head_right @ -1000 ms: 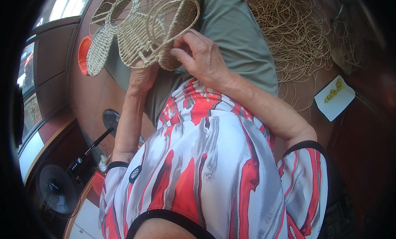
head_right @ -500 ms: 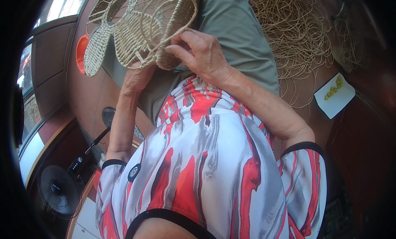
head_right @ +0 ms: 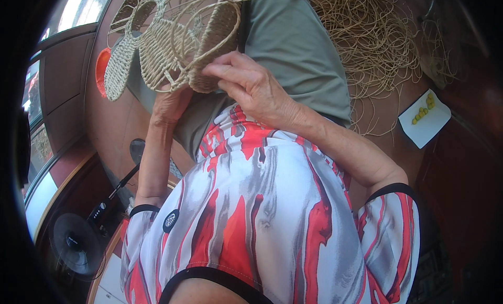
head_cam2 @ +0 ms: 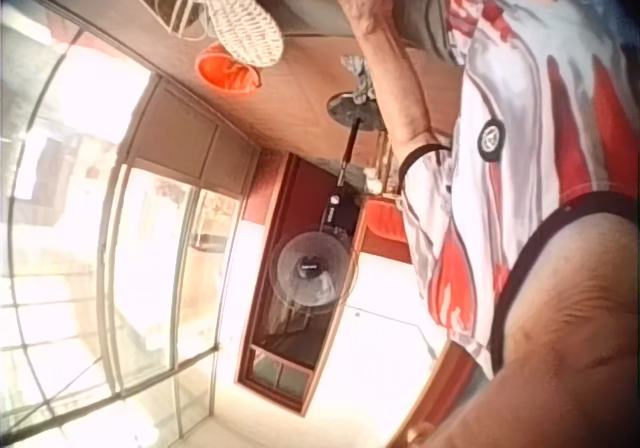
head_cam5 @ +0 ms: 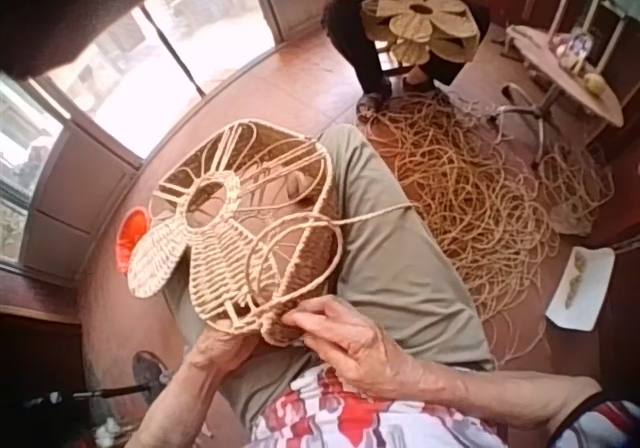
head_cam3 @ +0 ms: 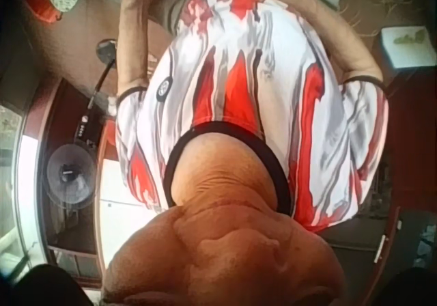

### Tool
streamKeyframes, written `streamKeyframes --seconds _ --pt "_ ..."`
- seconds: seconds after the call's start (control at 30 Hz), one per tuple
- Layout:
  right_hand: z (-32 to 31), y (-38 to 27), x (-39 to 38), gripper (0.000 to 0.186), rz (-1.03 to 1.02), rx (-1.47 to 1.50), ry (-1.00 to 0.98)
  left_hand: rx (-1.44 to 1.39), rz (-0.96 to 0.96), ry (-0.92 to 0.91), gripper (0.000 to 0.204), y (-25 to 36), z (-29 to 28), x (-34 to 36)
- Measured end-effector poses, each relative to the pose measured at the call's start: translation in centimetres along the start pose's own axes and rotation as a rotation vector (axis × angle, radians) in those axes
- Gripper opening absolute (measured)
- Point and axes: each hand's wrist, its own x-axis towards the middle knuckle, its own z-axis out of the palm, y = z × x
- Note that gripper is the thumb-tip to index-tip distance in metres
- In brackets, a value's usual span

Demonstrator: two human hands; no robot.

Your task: The person weaves a floral-shaped decoration by hand using wicker or straw strands.

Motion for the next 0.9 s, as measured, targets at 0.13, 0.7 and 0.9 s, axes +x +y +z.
streamKeyframes --seconds 0.13,0.7,0.9 --pt "-0.2 -0.1 -0.3 0.028 0.011 0.006 -0.019 0.008 -0.043 -0.016 0.040 0.1 -0.3 0.6" --pt "0.1 0.5 0.3 0.021 0.152 0.061 0.060 0.173 0.046 0.061 0.027 0.0 0.5 0.2" --pt "0.1 0.3 0.2 0.019 0.082 0.031 0.053 -0.023 -0.020 0.051 0.039 -0.7 0.1 1.0"
